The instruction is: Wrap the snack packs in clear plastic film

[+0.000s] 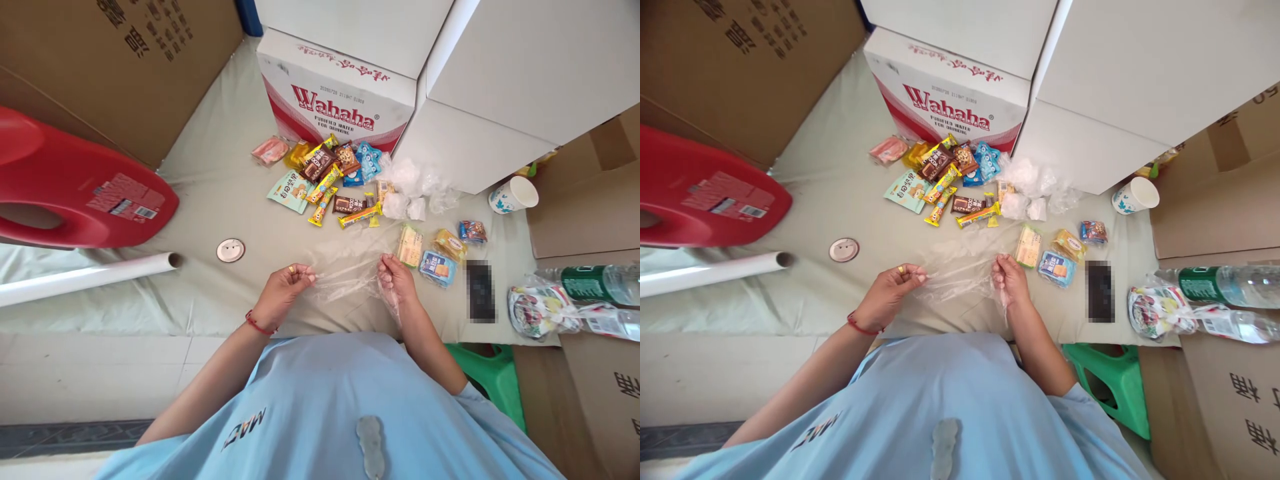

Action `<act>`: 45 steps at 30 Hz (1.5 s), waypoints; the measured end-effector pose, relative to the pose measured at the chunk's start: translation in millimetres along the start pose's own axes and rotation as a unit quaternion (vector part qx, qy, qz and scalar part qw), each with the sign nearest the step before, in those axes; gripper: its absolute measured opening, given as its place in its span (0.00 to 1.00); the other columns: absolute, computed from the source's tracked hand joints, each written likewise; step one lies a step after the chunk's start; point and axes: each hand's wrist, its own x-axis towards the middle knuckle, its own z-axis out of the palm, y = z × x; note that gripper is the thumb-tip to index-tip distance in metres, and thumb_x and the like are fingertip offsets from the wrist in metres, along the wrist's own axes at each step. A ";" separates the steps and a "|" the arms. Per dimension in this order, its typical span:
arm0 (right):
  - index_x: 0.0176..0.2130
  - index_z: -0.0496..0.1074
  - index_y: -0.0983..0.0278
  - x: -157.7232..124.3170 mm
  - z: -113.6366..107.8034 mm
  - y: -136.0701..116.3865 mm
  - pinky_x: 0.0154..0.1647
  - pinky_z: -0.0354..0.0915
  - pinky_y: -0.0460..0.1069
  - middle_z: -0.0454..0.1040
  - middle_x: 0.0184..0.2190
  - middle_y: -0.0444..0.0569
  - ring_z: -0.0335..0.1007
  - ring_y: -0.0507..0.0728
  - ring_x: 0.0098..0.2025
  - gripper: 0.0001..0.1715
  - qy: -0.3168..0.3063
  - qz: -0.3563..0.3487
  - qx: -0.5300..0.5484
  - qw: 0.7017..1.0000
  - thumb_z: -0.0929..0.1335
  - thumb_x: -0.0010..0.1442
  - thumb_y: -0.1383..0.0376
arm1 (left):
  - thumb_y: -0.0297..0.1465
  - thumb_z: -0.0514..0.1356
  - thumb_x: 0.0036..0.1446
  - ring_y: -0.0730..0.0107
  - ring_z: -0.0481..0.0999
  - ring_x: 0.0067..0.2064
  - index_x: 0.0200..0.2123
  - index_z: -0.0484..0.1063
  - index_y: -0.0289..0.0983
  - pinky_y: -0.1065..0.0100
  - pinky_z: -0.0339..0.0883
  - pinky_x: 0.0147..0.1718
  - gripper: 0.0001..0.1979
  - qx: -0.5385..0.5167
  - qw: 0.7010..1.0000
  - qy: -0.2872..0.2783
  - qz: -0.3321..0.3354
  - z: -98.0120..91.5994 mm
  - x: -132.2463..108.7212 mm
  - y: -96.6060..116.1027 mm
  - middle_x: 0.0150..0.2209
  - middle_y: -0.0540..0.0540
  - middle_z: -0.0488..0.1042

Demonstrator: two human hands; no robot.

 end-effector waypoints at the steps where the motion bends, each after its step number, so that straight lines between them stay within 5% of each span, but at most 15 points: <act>1: 0.33 0.66 0.60 0.1 -2.0 -1.2 0.11 0.41 0.40 0.65 0.22 0.34 0.49 0.43 0.15 0.24 -0.008 0.013 0.011 1.000 0.80 0.47 0.58 | 0.47 0.77 0.43 0.71 0.76 0.33 0.35 0.72 0.38 0.65 0.73 0.41 0.25 -0.033 0.999 -0.005 -0.001 -0.8 -1.3 0.8 0.27 0.54 0.74; 4: 0.35 0.69 0.61 -1.1 -6.1 0.9 0.10 0.44 0.40 0.65 0.21 0.35 0.48 0.43 0.15 0.20 -0.032 0.039 0.025 0.998 0.80 0.49 0.58 | 0.45 0.74 0.52 0.77 0.70 0.22 0.36 0.67 0.41 0.69 0.73 0.30 0.22 -0.144 0.988 -0.029 -0.045 -7.0 -6.9 1.8 0.25 0.57 0.73; 7: 0.35 0.71 0.62 -2.7 -5.3 7.3 0.11 0.46 0.39 0.65 0.21 0.35 0.48 0.43 0.15 0.20 -0.041 0.054 0.036 0.997 0.80 0.49 0.60 | 0.49 0.67 0.59 0.76 0.71 0.20 0.41 0.70 0.39 0.69 0.72 0.25 0.21 -0.216 0.966 -0.066 -0.124 -14.0 -13.4 -1.5 0.31 0.48 0.81; 10: 0.34 0.70 0.62 -3.1 -0.6 11.5 0.10 0.44 0.38 0.66 0.22 0.35 0.48 0.42 0.16 0.19 -0.025 0.049 0.055 0.997 0.80 0.48 0.62 | 0.56 0.62 0.60 0.64 0.83 0.33 0.48 0.74 0.34 0.64 0.77 0.36 0.30 -0.266 0.940 -0.127 -0.173 -13.3 -22.9 -10.1 0.43 0.35 0.83; 14: 0.34 0.69 0.61 -4.5 5.9 12.3 0.11 0.44 0.39 0.65 0.22 0.36 0.49 0.43 0.16 0.18 -0.020 0.025 0.051 0.998 0.79 0.49 0.62 | 0.50 0.70 0.56 0.57 0.82 0.53 0.52 0.75 0.34 0.65 0.74 0.49 0.30 -0.246 0.945 -0.154 -0.149 -0.4 -38.2 -23.3 0.53 0.34 0.81; 16: 0.35 0.69 0.61 -6.0 6.9 12.4 0.11 0.43 0.39 0.65 0.23 0.36 0.48 0.44 0.17 0.20 -0.021 0.017 0.027 0.999 0.79 0.49 0.59 | 0.38 0.75 0.51 0.59 0.81 0.53 0.50 0.74 0.37 0.64 0.73 0.52 0.25 -0.217 0.958 -0.128 -0.137 4.6 -43.7 -27.9 0.49 0.40 0.83; 18: 0.35 0.68 0.61 -7.6 5.2 13.0 0.12 0.43 0.41 0.65 0.23 0.36 0.49 0.44 0.17 0.21 -0.011 -0.007 -0.018 1.000 0.78 0.50 0.56 | 0.29 0.77 0.46 0.65 0.83 0.42 0.46 0.71 0.40 0.63 0.76 0.47 0.26 -0.183 0.968 -0.083 -0.150 4.3 -48.0 -30.8 0.38 0.49 0.82; 20: 0.34 0.67 0.60 -9.4 0.5 14.2 0.13 0.46 0.42 0.66 0.22 0.36 0.51 0.46 0.17 0.21 0.014 -0.055 -0.088 0.994 0.77 0.52 0.52 | 0.28 0.78 0.43 0.73 0.78 0.27 0.45 0.68 0.41 0.66 0.76 0.36 0.29 -0.137 0.974 -0.044 -0.176 -2.2 -53.2 -32.7 0.30 0.56 0.77; 23: 0.34 0.68 0.58 -13.5 -11.5 17.5 0.17 0.52 0.45 0.65 0.21 0.36 0.55 0.49 0.18 0.18 0.044 -0.153 -0.232 0.960 0.74 0.57 0.50 | 0.32 0.78 0.42 0.77 0.71 0.20 0.49 0.64 0.42 0.70 0.70 0.27 0.34 -0.054 0.976 -0.033 -0.207 -21.3 -64.7 -32.0 0.27 0.60 0.73; 28: 0.38 0.73 0.58 -24.3 -30.1 29.0 0.25 0.61 0.47 0.70 0.24 0.40 0.63 0.53 0.24 0.13 0.067 -0.237 -0.390 0.887 0.69 0.63 0.52 | 0.45 0.75 0.46 0.74 0.71 0.22 0.48 0.66 0.39 0.70 0.65 0.26 0.32 0.081 0.986 0.020 -0.146 -54.8 -75.9 -14.3 0.28 0.55 0.75; 32: 0.39 0.70 0.57 -28.1 -27.8 35.5 0.25 0.61 0.47 0.72 0.26 0.40 0.64 0.53 0.25 0.14 0.083 -0.238 -0.343 0.905 0.69 0.63 0.50 | 0.56 0.64 0.54 0.63 0.76 0.32 0.40 0.70 0.40 0.64 0.69 0.32 0.26 0.200 0.967 0.155 -0.012 -55.5 -57.8 -0.6 0.34 0.46 0.79; 36: 0.38 0.68 0.57 -25.4 -14.5 31.9 0.21 0.59 0.46 0.71 0.27 0.39 0.61 0.51 0.22 0.15 0.058 -0.227 -0.265 0.935 0.70 0.62 0.50 | 0.55 0.63 0.52 0.51 0.78 0.41 0.34 0.71 0.41 0.58 0.70 0.40 0.23 0.409 0.893 0.185 0.039 -29.6 -22.7 -6.6 0.35 0.42 0.77; 40: 0.36 0.68 0.58 -33.1 -7.6 16.1 0.17 0.54 0.44 0.72 0.27 0.38 0.56 0.47 0.18 0.18 0.002 -0.199 -0.222 0.954 0.73 0.59 0.50 | 0.47 0.63 0.52 0.49 0.75 0.43 0.23 0.66 0.42 0.53 0.69 0.47 0.18 0.466 0.870 0.122 0.108 -7.7 -1.9 -4.8 0.31 0.41 0.72; 43: 0.36 0.68 0.59 -53.3 -13.3 -3.3 0.13 0.46 0.43 0.78 0.29 0.41 0.50 0.44 0.14 0.21 -0.109 -0.081 -0.184 0.974 0.75 0.56 0.49 | 0.48 0.64 0.53 0.57 0.75 0.40 0.25 0.68 0.41 0.56 0.73 0.46 0.18 0.345 0.930 0.027 0.124 -12.8 -17.1 21.4 0.32 0.45 0.72; 45: 0.37 0.68 0.60 -66.3 -19.3 -14.5 0.11 0.41 0.43 0.80 0.30 0.44 0.47 0.43 0.12 0.23 -0.179 0.004 -0.162 0.970 0.77 0.55 0.49 | 0.49 0.70 0.50 0.60 0.77 0.37 0.29 0.71 0.41 0.57 0.76 0.41 0.20 0.184 0.976 -0.110 0.032 -24.4 -35.2 46.2 0.33 0.46 0.74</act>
